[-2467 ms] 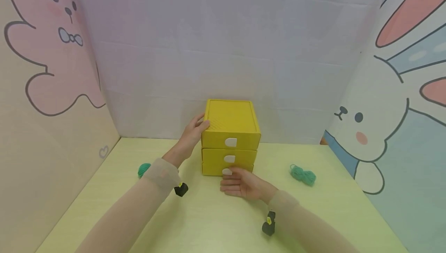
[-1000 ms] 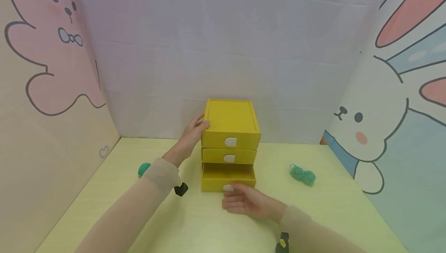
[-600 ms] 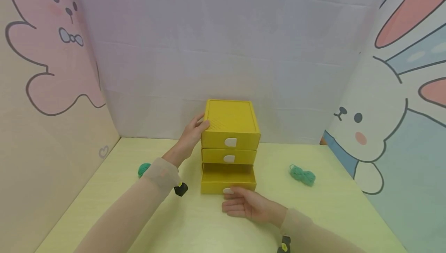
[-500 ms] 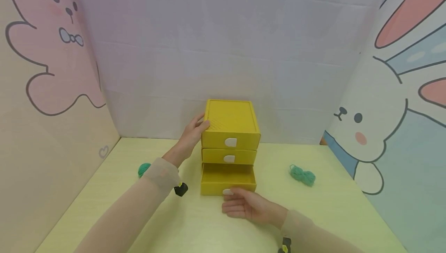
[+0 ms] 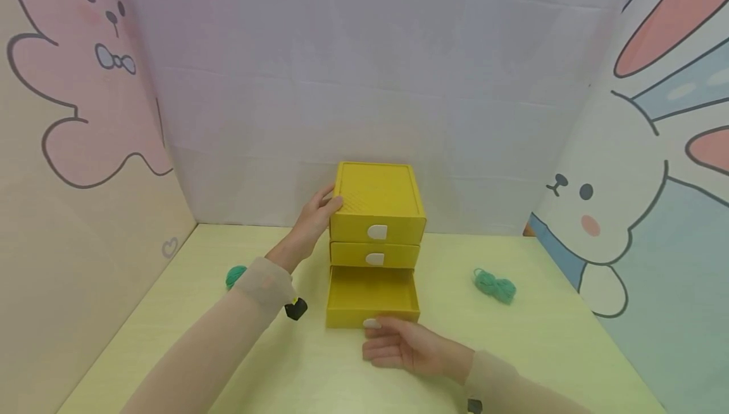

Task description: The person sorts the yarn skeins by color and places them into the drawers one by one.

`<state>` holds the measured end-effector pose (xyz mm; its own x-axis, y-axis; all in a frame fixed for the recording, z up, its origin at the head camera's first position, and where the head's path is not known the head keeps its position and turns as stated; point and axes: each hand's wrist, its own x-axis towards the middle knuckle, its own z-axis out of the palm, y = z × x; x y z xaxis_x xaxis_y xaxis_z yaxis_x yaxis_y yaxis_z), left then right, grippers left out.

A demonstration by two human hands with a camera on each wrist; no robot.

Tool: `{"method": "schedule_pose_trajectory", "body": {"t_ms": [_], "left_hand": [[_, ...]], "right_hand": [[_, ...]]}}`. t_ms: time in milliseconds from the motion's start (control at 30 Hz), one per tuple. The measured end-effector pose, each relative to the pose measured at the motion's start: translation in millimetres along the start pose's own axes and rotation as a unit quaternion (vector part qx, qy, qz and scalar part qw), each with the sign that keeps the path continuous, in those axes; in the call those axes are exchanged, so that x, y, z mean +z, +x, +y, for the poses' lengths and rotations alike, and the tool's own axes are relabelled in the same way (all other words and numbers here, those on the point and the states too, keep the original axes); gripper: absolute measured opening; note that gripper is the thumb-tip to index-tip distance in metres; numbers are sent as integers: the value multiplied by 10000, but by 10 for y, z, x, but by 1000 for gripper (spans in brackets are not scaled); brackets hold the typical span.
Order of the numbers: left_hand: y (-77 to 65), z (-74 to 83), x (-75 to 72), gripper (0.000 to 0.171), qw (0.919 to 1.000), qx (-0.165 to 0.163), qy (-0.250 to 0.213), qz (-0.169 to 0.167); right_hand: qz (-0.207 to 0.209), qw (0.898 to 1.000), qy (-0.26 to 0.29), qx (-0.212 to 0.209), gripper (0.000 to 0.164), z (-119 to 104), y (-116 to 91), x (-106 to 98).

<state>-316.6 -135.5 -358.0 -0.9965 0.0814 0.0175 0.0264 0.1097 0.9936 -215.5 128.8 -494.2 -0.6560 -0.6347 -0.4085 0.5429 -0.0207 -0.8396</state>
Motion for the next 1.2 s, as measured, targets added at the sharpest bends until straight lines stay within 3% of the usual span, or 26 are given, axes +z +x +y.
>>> {"method": "schedule_pose_trajectory", "body": {"t_ms": [867,1033,1200], "left_hand": [[13,-6,0,66,10000,18,-12,-12],[10,-7,1,66,10000,27,-34,-37],[-4,-2,5,65,10000,61,-30,-37]], "right_hand": [[-294,9992,-205,147,69,101,-112,-12],[-471,9970,-464,410,62,80,-209,-72],[-939,9888,-1070,438,51,-7,-382,-192]]}}
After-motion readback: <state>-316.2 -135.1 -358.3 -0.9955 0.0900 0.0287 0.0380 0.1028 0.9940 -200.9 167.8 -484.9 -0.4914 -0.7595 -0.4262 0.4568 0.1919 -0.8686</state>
